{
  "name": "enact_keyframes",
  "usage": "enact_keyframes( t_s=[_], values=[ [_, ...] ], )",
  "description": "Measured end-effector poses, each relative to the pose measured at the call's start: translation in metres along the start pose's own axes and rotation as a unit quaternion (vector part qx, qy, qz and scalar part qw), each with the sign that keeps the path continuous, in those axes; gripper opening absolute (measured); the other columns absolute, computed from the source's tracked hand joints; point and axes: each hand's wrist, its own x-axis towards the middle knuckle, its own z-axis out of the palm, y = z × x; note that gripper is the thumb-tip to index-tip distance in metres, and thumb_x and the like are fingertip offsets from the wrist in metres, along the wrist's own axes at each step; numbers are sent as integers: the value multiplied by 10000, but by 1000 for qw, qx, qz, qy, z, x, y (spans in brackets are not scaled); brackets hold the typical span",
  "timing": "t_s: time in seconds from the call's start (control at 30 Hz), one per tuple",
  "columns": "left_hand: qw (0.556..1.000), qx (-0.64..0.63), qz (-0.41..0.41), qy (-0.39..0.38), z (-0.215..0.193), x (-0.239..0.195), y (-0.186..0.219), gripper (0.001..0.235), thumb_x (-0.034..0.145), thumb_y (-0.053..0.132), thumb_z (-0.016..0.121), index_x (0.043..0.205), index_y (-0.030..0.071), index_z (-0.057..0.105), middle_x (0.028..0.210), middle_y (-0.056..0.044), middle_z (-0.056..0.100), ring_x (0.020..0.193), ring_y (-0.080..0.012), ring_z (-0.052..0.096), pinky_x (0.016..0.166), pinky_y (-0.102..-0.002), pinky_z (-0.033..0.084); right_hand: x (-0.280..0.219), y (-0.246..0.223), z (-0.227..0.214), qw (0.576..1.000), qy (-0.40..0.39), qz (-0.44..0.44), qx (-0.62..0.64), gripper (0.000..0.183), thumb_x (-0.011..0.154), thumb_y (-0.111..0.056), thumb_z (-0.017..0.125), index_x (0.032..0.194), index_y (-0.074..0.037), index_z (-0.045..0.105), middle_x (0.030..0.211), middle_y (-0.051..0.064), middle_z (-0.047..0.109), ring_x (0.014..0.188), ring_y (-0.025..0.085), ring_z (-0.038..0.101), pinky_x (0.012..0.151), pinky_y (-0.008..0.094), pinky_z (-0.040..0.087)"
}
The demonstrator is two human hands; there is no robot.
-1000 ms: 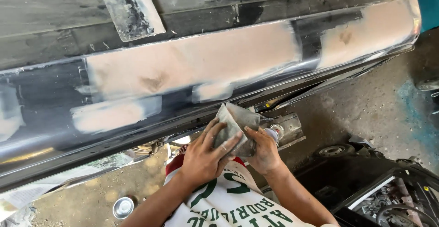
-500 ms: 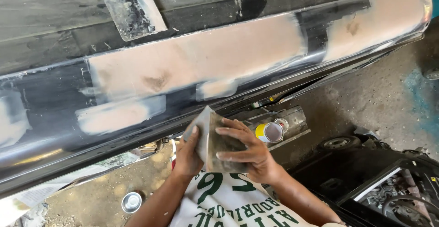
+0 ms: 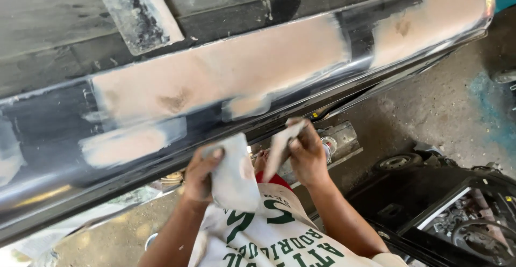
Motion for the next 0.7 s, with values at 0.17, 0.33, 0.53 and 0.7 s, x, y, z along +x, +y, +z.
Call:
enact_keyframes(
  t_s=[0.17,0.33,0.53,0.7],
  values=[
    [972,-15,-233,4,62,-16,-5,180,785,119,751,871,-18,671,682,-152,690,534,-220,646,555,-371,545,22,-26,33,979,-51,-58,191,622,1026,-308,536,1500,5,285,882,59,462,734,127,498,628,262,469],
    [975,-84,-205,18,81,-2,20,165,832,122,731,767,6,635,647,-141,677,509,-199,664,521,-353,553,8,12,6,997,-66,-8,36,722,925,-413,645,1460,30,445,899,41,583,793,95,559,673,242,469],
    [990,-30,119,-63,26,48,22,228,1017,98,509,1157,11,667,967,-161,747,901,-180,724,810,-369,608,-7,-56,18,976,83,192,55,522,832,-131,748,1291,51,580,943,120,664,796,187,602,697,321,501],
    [928,271,218,-134,64,39,53,429,1085,251,368,1437,52,513,1337,-192,609,1240,-257,545,1077,-503,421,0,-61,-16,930,7,-128,-344,259,962,-132,587,1164,-59,732,1074,129,657,964,293,664,852,381,518]
  ],
)
